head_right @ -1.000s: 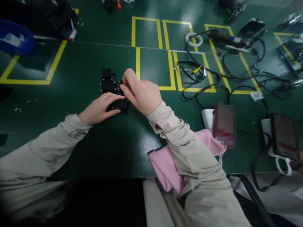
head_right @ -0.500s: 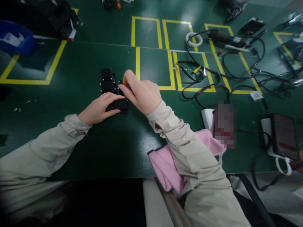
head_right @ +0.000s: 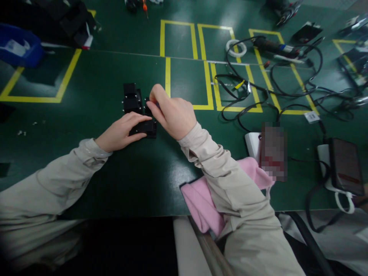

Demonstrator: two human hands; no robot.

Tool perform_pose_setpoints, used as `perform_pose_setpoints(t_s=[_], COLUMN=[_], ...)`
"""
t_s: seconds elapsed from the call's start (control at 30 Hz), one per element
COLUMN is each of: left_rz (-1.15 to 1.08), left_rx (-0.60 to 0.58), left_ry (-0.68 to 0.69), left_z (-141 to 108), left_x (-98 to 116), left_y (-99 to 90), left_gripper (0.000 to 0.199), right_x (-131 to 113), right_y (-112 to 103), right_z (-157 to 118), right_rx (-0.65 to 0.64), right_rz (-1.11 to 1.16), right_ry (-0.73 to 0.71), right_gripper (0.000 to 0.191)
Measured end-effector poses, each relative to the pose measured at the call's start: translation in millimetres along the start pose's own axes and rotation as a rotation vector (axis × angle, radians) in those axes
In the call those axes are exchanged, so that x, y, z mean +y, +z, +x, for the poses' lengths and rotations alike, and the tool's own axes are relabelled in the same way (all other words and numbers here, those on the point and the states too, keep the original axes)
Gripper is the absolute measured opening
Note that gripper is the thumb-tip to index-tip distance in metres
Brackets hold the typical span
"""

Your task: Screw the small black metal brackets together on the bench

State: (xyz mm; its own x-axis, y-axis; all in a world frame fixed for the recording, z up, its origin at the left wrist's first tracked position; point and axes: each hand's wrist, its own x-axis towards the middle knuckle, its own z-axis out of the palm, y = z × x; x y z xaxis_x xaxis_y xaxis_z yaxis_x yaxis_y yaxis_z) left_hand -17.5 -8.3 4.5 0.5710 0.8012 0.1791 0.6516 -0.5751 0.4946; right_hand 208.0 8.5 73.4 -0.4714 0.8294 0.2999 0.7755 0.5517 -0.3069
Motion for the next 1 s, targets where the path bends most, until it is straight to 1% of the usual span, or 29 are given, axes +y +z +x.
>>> perform_pose_setpoints(t_s=[0.17,0.27,0.4,0.6,0.83,1.0], left_rz=[0.003,-0.005,-0.003,-0.011,-0.011,-0.001], left_rx=[0.012,0.007,-0.003,-0.001,0.005,0.007], left_ry=[0.01,0.006,-0.006,-0.004,0.01,0.005], left_z=[-0.2,-0.3,-0.1,0.0,-0.2,-0.4], left_x=[0.6,1.0,0.9,0.5,0.3,1.2], left_y=[-0.2,-0.2,-0.4,-0.5,-0.4,-0.5], left_gripper=[0.047,0.047,0.047,0.047,0.047,0.047], right_x=[-1.6,-0.7,0.3,-0.4,0.8,-1.6], right_y=[-0.1,0.3,0.7,0.7,0.2,0.3], right_z=[-0.4,-0.4,-0.3,-0.4,-0.9,-0.5], right_rx=[0.006,0.003,-0.005,0.029,0.024,-0.001], right_rz=[0.012,0.029,0.012,0.021,0.042,0.036], right_ry=[0.009,0.001,-0.003,-0.005,-0.023,0.002], right_gripper=[0.035,0.037,0.044,0.036,0.042,0.038])
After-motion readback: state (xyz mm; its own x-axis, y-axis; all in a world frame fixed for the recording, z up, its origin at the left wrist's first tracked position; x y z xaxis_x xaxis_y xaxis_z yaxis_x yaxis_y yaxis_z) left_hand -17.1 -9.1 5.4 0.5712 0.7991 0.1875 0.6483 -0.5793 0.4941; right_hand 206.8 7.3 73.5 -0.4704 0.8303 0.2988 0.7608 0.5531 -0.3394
